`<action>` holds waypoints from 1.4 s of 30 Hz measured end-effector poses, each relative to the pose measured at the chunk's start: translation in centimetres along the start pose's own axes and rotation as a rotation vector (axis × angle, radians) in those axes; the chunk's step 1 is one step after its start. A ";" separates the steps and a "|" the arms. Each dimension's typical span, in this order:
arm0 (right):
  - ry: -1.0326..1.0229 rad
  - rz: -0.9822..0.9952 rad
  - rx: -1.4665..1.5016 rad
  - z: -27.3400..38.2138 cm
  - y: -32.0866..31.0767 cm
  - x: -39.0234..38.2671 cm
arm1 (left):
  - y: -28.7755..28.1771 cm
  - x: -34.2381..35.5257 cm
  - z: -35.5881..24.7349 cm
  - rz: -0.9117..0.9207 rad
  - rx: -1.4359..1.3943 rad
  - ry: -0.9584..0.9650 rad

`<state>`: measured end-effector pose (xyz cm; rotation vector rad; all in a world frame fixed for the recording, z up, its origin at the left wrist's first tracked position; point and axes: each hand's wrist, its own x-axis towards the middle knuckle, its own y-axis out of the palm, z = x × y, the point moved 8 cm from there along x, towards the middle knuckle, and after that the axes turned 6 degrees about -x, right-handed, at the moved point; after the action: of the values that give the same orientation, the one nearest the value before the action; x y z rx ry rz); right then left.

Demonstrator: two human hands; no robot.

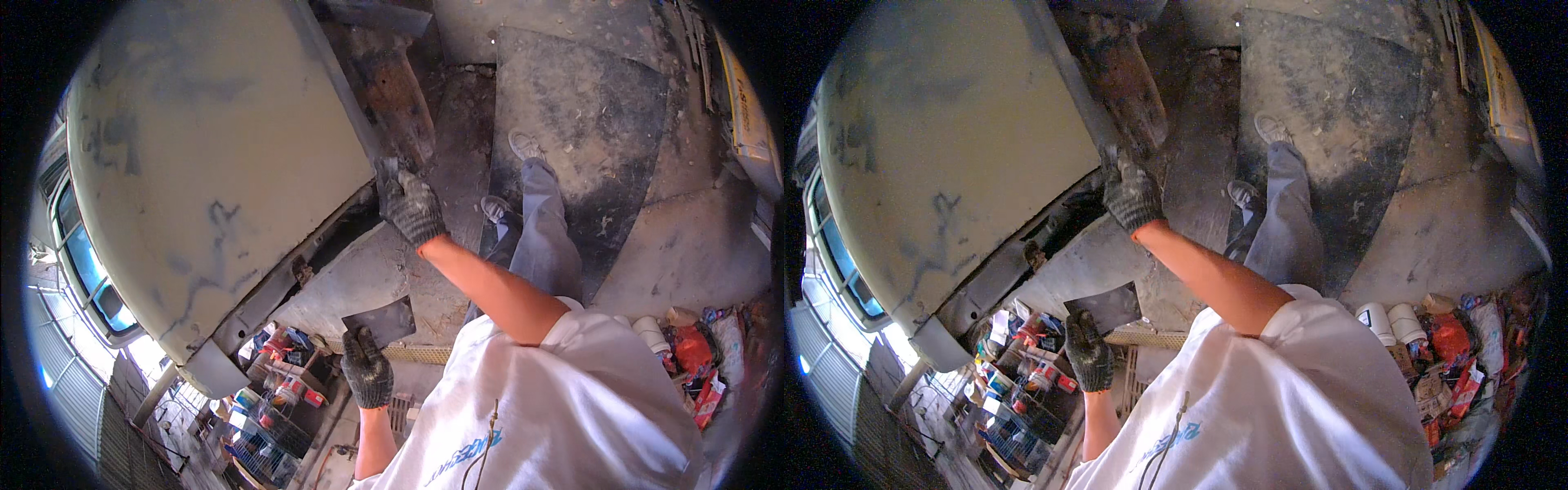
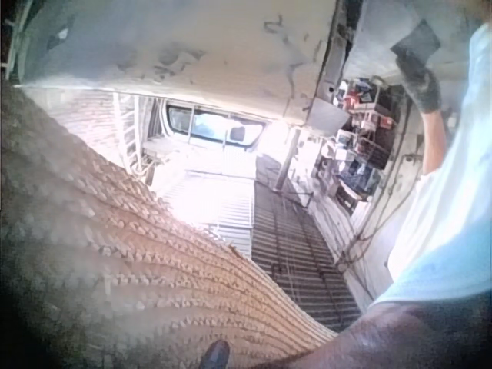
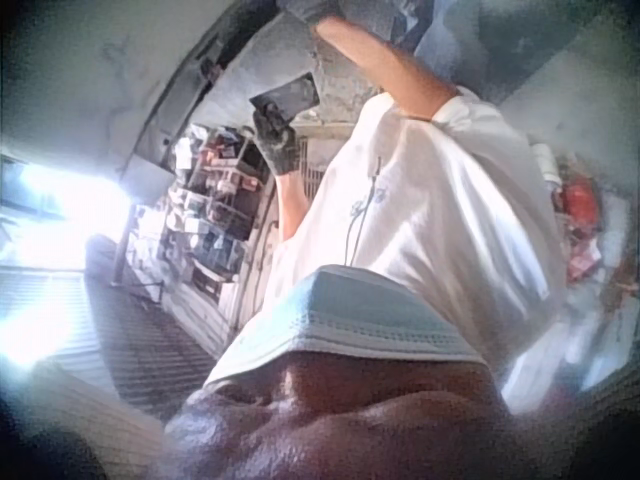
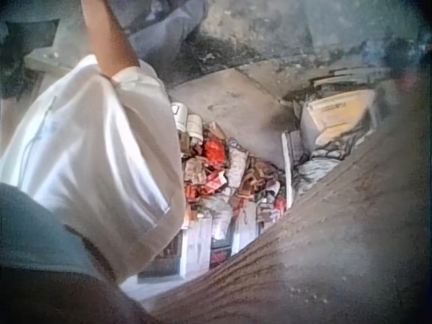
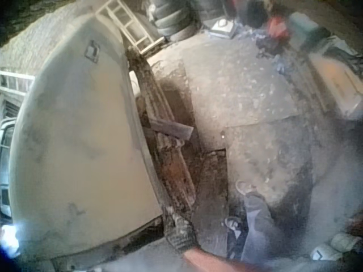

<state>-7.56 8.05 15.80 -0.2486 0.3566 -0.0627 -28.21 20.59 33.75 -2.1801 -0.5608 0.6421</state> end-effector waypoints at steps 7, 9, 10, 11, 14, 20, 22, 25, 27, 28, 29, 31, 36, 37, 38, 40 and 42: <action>0.248 0.657 -0.151 -2.8 7.2 3.9 | 0.2 0.2 -1.3 0.014 0.136 0.029; 0.055 0.568 -0.277 -0.6 6.7 5.8 | 0.3 0.3 -1.4 0.011 0.122 0.011; -0.109 0.581 -0.354 1.0 6.8 6.4 | 0.3 0.3 -1.1 -0.003 0.060 -0.024; -0.279 0.574 -0.435 2.7 6.9 6.9 | 0.3 0.3 -0.9 -0.020 -0.002 -0.060; 0.368 0.694 -0.067 1.0 6.7 8.0 | 0.5 0.5 -0.9 -0.038 -0.033 -0.099; 0.301 0.783 -0.013 6.7 7.2 12.1 | 1.3 1.7 -4.5 0.055 0.236 0.062; 0.448 0.868 0.122 7.1 7.4 12.6 | 0.9 2.1 -5.0 0.010 0.165 -0.026; -0.727 0.957 -0.633 12.5 8.4 12.6 | 1.0 2.6 -6.2 0.004 0.179 -0.071; -0.733 0.905 -0.737 12.5 8.9 13.5 | 1.1 2.7 -7.1 -0.004 0.180 -0.087; -0.533 0.914 -0.611 11.8 9.1 14.5 | 1.1 2.7 -7.3 -0.017 0.159 -0.116; -0.215 0.895 -0.343 10.7 9.0 15.6 | 1.1 2.7 -7.5 -0.028 0.139 -0.145; 0.840 0.761 0.561 6.0 9.4 15.0 | 1.1 2.6 -8.2 -0.057 0.061 -0.162; -0.206 0.781 -0.110 5.8 7.2 19.3 | 1.2 2.8 -9.0 -0.032 0.153 -0.227; 0.060 0.770 0.101 3.7 6.6 19.4 | 1.2 2.7 -9.1 -0.045 0.102 -0.247; 0.277 0.690 0.217 1.8 5.6 19.4 | 1.2 2.5 -9.2 -0.057 0.053 -0.270; 0.292 0.526 0.385 1.4 3.3 18.6 | 1.6 2.2 -9.0 -0.070 -0.153 -0.378; 0.201 0.526 0.487 3.0 0.9 16.3 | 2.2 1.4 -8.9 -0.107 -0.488 -0.537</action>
<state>8.77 7.90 12.78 0.3399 0.5837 0.3432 -21.34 15.06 36.74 -2.3917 -1.2111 1.1371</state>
